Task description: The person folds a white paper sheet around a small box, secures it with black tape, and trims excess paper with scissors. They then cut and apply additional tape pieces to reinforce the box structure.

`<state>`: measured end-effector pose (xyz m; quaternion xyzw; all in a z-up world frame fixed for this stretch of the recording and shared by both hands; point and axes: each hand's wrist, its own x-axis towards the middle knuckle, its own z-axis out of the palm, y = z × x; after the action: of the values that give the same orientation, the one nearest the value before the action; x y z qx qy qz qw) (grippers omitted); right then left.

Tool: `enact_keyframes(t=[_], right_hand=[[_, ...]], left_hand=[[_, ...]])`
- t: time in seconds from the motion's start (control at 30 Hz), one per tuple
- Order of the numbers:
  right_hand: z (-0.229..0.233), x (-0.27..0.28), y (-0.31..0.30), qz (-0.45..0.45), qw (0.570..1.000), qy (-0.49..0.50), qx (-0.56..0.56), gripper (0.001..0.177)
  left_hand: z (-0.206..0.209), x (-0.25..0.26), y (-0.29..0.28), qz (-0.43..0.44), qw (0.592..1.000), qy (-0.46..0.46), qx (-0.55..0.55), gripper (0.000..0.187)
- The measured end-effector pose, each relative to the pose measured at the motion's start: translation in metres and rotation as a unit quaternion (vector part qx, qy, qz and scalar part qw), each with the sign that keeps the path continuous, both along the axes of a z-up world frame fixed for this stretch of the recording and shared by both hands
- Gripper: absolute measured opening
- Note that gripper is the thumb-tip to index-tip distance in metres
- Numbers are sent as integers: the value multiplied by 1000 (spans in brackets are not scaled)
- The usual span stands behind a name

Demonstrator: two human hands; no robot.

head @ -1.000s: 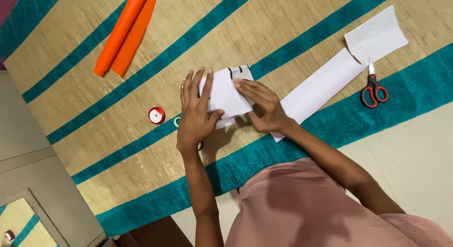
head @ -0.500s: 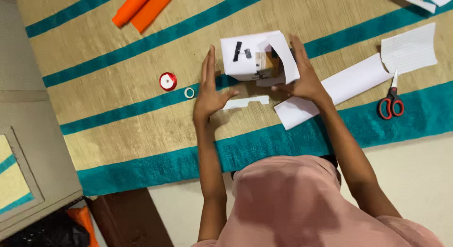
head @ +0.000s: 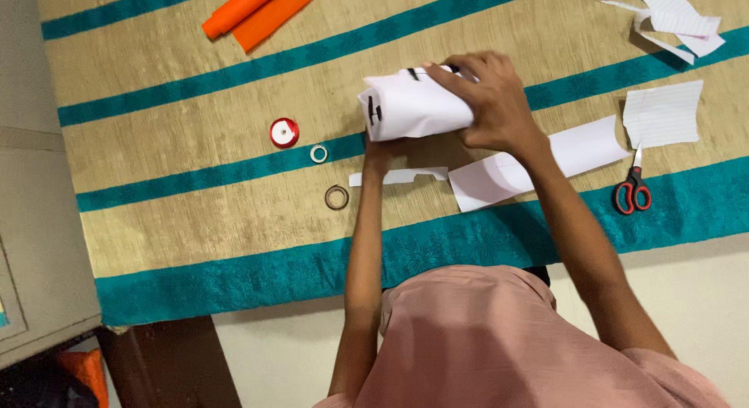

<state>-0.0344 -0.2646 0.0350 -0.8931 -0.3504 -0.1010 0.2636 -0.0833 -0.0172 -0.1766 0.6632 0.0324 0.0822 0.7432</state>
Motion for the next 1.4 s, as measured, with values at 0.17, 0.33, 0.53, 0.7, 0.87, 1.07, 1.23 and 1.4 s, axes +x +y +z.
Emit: enact_keyframes(t=[0.17, 0.33, 0.53, 0.7, 0.87, 1.07, 1.23, 1.4], right_hand=[[26, 22, 26, 10, 980, 1, -201, 119], [15, 21, 42, 56, 972, -14, -227, 108], [-24, -12, 42, 52, 971, -118, -203, 76], [-55, -34, 38, 38, 983, -143, -110, 58], [-63, -50, 47, -6, 978, -156, -135, 65], [-44, -66, 44, -2, 990, -92, -111, 68], [-32, -107, 39, 36, 996, -77, 1, 53], [-40, -144, 46, 102, 992, 10, 69, 37]], left_hand=[[7, -1, -11, 136, 956, -153, 210, 112], [-24, -12, 0, 61, 979, 91, 172, 85], [47, -35, 53, 5, 976, 194, 94, 94], [172, -67, 58, 190, 906, 125, 357, 85], [205, -27, 1, 6, 854, -112, 508, 66], [200, -20, -19, 24, 818, -85, 569, 54], [184, -72, 1, 118, 837, -34, 533, 54], [168, -99, 58, 153, 774, 126, 601, 56]])
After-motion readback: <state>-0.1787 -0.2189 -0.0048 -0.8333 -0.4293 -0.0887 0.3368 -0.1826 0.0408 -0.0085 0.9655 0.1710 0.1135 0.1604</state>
